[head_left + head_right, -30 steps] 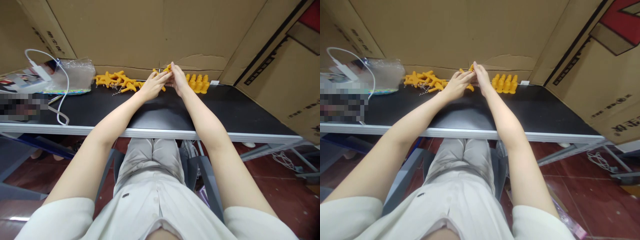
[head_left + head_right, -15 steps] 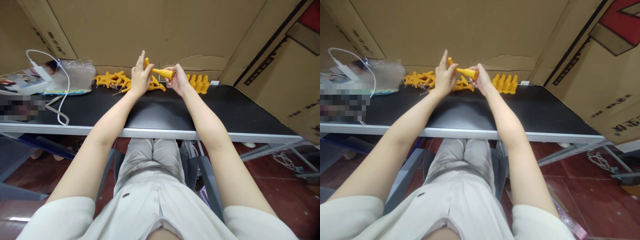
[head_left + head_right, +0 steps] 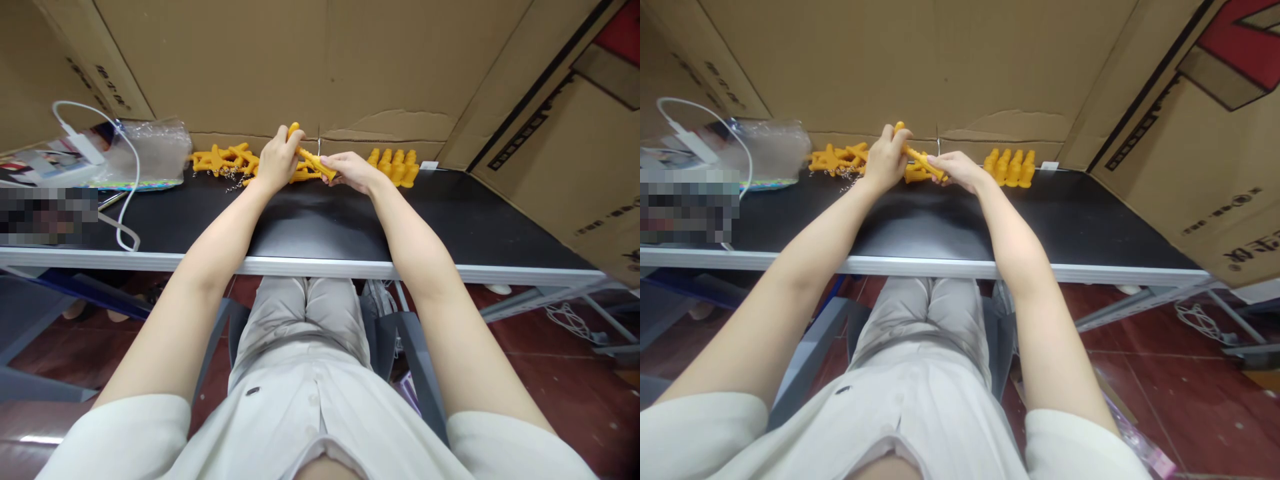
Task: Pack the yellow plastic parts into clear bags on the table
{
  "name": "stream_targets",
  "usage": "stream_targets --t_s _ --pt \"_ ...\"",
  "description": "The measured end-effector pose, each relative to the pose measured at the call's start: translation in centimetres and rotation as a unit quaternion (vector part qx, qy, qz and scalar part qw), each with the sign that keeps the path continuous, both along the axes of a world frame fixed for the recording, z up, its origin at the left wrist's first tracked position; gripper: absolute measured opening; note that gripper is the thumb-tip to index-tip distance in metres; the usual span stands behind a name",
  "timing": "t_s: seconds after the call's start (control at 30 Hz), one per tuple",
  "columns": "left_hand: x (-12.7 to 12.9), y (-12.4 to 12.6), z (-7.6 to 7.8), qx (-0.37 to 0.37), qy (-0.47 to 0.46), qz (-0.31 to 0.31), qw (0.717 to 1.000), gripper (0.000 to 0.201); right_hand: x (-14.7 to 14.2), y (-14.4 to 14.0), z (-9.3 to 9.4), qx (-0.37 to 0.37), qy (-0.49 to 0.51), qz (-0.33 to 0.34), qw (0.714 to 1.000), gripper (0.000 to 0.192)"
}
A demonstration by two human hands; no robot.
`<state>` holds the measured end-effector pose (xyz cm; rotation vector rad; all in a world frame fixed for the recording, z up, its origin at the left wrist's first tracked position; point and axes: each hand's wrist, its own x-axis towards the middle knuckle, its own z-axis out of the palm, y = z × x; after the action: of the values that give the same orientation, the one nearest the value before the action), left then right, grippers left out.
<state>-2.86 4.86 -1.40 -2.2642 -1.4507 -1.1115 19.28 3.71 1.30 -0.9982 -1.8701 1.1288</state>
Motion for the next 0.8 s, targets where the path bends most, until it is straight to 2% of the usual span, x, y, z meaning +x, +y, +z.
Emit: stream_targets --t_s 0.1,0.2,0.33,0.43,0.53,0.6,0.7,0.8 --pt "0.4 -0.9 0.4 -0.038 0.035 0.029 0.998 0.050 0.3 0.9 -0.5 0.062 -0.049 -0.009 0.997 0.056" --pt "1.1 -1.4 0.5 -0.070 0.058 0.044 0.995 0.051 0.7 2.1 -1.0 0.147 -0.122 -0.050 0.980 0.046" --pt "2.1 -1.0 0.5 -0.132 0.042 0.078 0.987 0.054 0.8 2.3 -1.2 0.284 -0.253 -0.111 0.918 0.028" --pt "2.2 -0.6 0.7 -0.212 -0.026 0.061 0.975 0.040 0.5 1.9 -1.1 0.366 -0.306 -0.126 0.870 0.026" --pt "1.8 -1.0 1.3 -0.324 -0.108 -0.005 0.940 0.009 0.3 1.7 -1.2 0.391 -0.342 -0.124 0.846 0.029" --pt "1.6 -1.7 1.8 -0.386 -0.136 -0.042 0.912 0.021 0.2 1.8 -1.4 0.393 -0.355 -0.120 0.839 0.032" --pt "1.8 -2.6 2.4 -0.433 -0.160 -0.077 0.884 0.040 0.2 1.9 -1.4 0.400 -0.358 -0.112 0.836 0.036" --pt "2.1 -3.2 2.9 -0.462 -0.182 -0.089 0.863 0.037 0.2 1.9 -1.3 0.404 -0.361 -0.104 0.834 0.037"
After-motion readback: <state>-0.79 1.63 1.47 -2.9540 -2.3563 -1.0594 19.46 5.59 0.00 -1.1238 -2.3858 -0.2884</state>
